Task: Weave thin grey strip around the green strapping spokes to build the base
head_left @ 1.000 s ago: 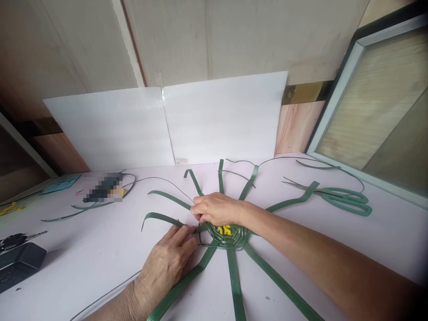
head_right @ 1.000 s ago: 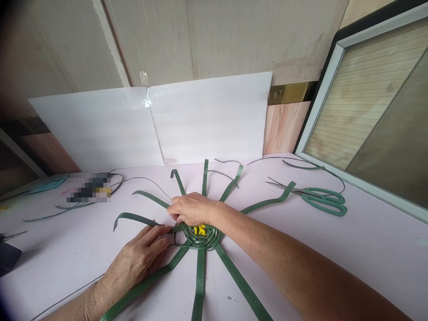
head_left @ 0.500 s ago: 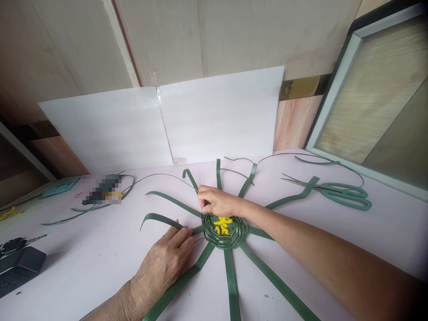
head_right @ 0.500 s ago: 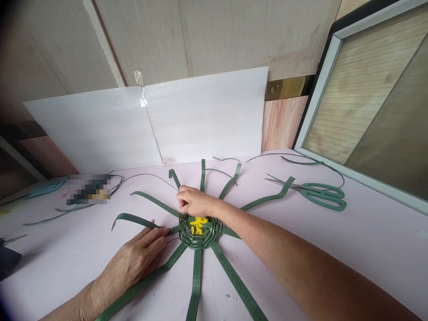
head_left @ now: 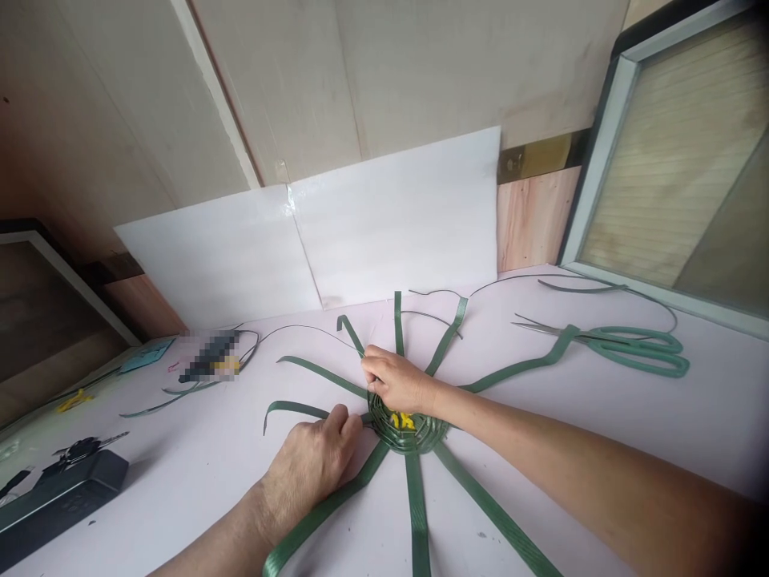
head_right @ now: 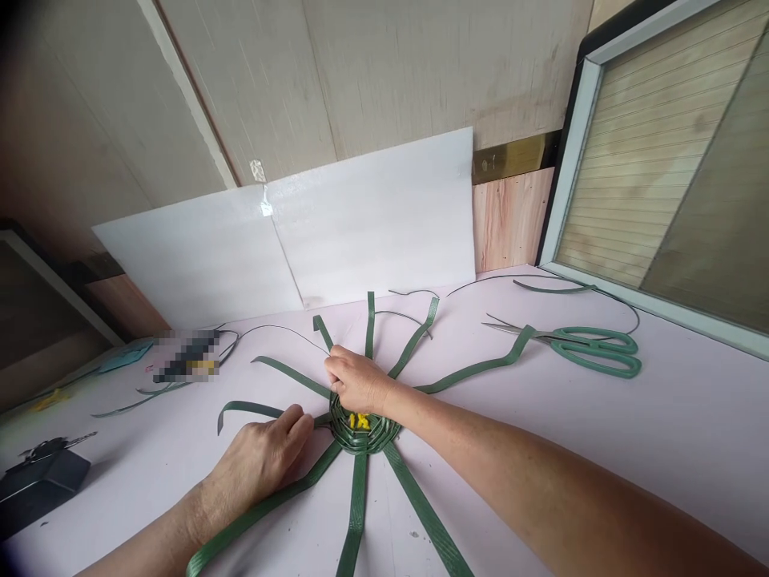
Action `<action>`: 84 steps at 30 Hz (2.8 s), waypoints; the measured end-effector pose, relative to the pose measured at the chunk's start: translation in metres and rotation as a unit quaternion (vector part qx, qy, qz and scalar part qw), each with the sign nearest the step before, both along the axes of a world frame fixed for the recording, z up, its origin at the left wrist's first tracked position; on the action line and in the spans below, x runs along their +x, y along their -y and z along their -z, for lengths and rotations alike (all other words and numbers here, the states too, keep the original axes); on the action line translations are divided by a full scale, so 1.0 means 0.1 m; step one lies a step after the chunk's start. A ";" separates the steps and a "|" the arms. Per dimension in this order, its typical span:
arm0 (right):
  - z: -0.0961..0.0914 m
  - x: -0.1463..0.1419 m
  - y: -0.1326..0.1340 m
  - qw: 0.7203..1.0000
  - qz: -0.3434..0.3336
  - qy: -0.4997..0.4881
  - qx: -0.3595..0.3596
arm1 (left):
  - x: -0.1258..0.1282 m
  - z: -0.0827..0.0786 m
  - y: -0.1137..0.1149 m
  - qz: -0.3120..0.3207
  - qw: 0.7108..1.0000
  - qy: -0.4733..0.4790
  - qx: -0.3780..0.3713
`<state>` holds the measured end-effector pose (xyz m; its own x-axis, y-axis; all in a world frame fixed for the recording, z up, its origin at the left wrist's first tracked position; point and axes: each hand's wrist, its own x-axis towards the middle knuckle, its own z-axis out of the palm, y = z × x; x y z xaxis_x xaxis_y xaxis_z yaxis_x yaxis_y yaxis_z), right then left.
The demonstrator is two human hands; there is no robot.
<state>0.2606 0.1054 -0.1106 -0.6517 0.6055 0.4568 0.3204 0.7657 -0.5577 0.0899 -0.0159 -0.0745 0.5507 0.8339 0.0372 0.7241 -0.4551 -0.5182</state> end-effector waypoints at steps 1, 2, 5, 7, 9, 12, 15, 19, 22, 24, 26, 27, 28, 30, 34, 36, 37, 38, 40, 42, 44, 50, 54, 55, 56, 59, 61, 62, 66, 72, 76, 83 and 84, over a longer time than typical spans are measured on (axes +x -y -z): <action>0.00 0.00 -0.01 1.000 0.001 -0.001 0.002 | 0.02 -0.06 -0.02 -0.013 1.000 -0.008 -0.013; 0.00 0.00 -0.01 1.000 0.003 -0.001 0.004 | 0.05 -0.11 -0.04 -0.022 0.999 -0.007 -0.024; 0.00 0.00 -0.03 1.000 0.006 0.004 0.007 | 0.11 -0.26 -0.15 -0.041 0.997 0.021 -0.061; 0.00 0.00 -0.04 1.000 0.007 0.008 0.008 | 0.16 -0.33 -0.27 -0.055 0.993 0.035 -0.094; 0.00 0.00 -0.04 1.000 0.011 0.011 0.010 | 0.20 -0.37 -0.41 -0.069 0.987 0.048 -0.134; 0.00 0.00 -0.03 1.000 0.018 0.016 0.012 | 0.23 -0.41 -0.62 -0.079 0.967 0.119 -0.211; 0.00 0.00 -0.03 0.999 0.026 0.018 0.012 | 0.20 -0.39 -0.76 -0.099 0.936 0.214 -0.262; 0.00 -0.01 -0.02 0.999 0.029 0.012 0.009 | 0.08 -0.24 -0.76 -0.130 0.909 0.294 -0.264; -0.01 -0.01 0.00 1.000 0.025 0.008 0.006 | -0.01 -0.12 -0.72 -0.137 0.881 0.370 -0.263; -0.03 0.00 0.02 1.000 0.026 0.007 0.008 | -0.04 -0.06 -0.70 -0.140 0.832 0.447 -0.297; -0.06 0.01 0.05 0.999 0.031 0.009 0.012 | -0.05 -0.03 -0.71 -0.145 0.770 0.518 -0.344; -0.07 0.01 0.06 0.999 0.033 0.009 0.016 | -0.05 -0.02 -0.72 -0.147 0.745 0.541 -0.361; -0.08 0.01 0.07 0.999 0.033 0.010 0.022 | -0.06 0.00 -0.73 -0.149 0.732 0.554 -0.368; -0.09 0.02 0.08 0.999 0.028 0.007 0.038 | -0.06 0.04 -0.73 -0.145 0.717 0.577 -0.364; -0.09 0.01 0.08 0.998 0.023 -0.005 0.050 | -0.08 0.10 -0.73 -0.119 0.696 0.616 -0.349; -0.08 0.01 0.08 0.999 0.023 -0.007 0.045 | -0.09 0.10 -0.73 -0.110 0.691 0.613 -0.366; -0.08 0.01 0.08 0.999 0.022 -0.008 0.042 | -0.09 0.10 -0.74 -0.108 0.691 0.606 -0.378; -0.08 0.01 0.07 0.999 0.020 -0.009 0.038 | -0.09 0.10 -0.75 -0.107 0.691 0.599 -0.389; -0.07 0.00 0.07 0.999 0.015 -0.011 0.027 | -0.10 0.10 -0.77 -0.106 0.692 0.594 -0.396; -0.09 -0.01 0.06 1.000 0.006 -0.012 0.015 | -0.10 0.12 -0.79 -0.103 0.694 0.596 -0.391; -0.14 0.00 0.05 1.000 0.000 -0.015 0.005 | -0.10 0.14 -0.79 -0.101 0.696 0.600 -0.382; -0.40 0.09 0.14 0.991 0.075 -0.100 -0.046 | -0.10 0.16 -0.75 -0.096 0.709 0.600 -0.359; -0.34 0.09 0.35 0.991 0.111 0.004 -0.069 | -0.10 0.17 -0.76 -0.116 0.723 0.595 -0.331; -0.29 0.08 0.40 0.990 0.121 0.033 -0.071 | -0.10 0.17 -0.77 -0.123 0.726 0.593 -0.326; -0.25 0.07 0.45 0.988 0.130 0.057 -0.068 | -0.09 0.17 -0.76 -0.130 0.728 0.591 -0.321; -0.18 0.04 0.54 0.986 0.126 0.099 -0.041 | -0.07 0.14 -0.71 -0.150 0.736 0.585 -0.306; -0.19 0.07 0.55 0.988 0.102 0.112 -0.031 | -0.03 0.11 -0.63 -0.165 0.743 0.579 -0.294; -0.22 0.10 0.55 0.988 0.087 0.119 -0.035 | 0.00 0.09 -0.59 -0.172 0.746 0.575 -0.288; -0.57 0.42 0.50 0.972 -0.004 0.170 -0.162 | 0.08 0.05 -0.44 -0.198 0.753 0.566 -0.271; -1.42 0.93 0.87 0.962 0.109 0.205 -0.143 | 0.13 0.05 -0.41 -0.230 0.747 0.569 -0.256; -1.41 0.77 1.44 0.981 0.150 0.125 -0.021 | 0.23 0.08 -0.30 -0.224 0.736 0.589 -0.246; -0.43 0.29 1.33 0.976 0.194 0.067 -0.072 | 0.33 0.06 -0.13 -0.198 0.742 0.585 -0.259; -0.34 0.27 1.24 0.976 0.198 0.037 -0.088 | 0.33 0.06 -0.14 -0.198 0.742 0.584 -0.263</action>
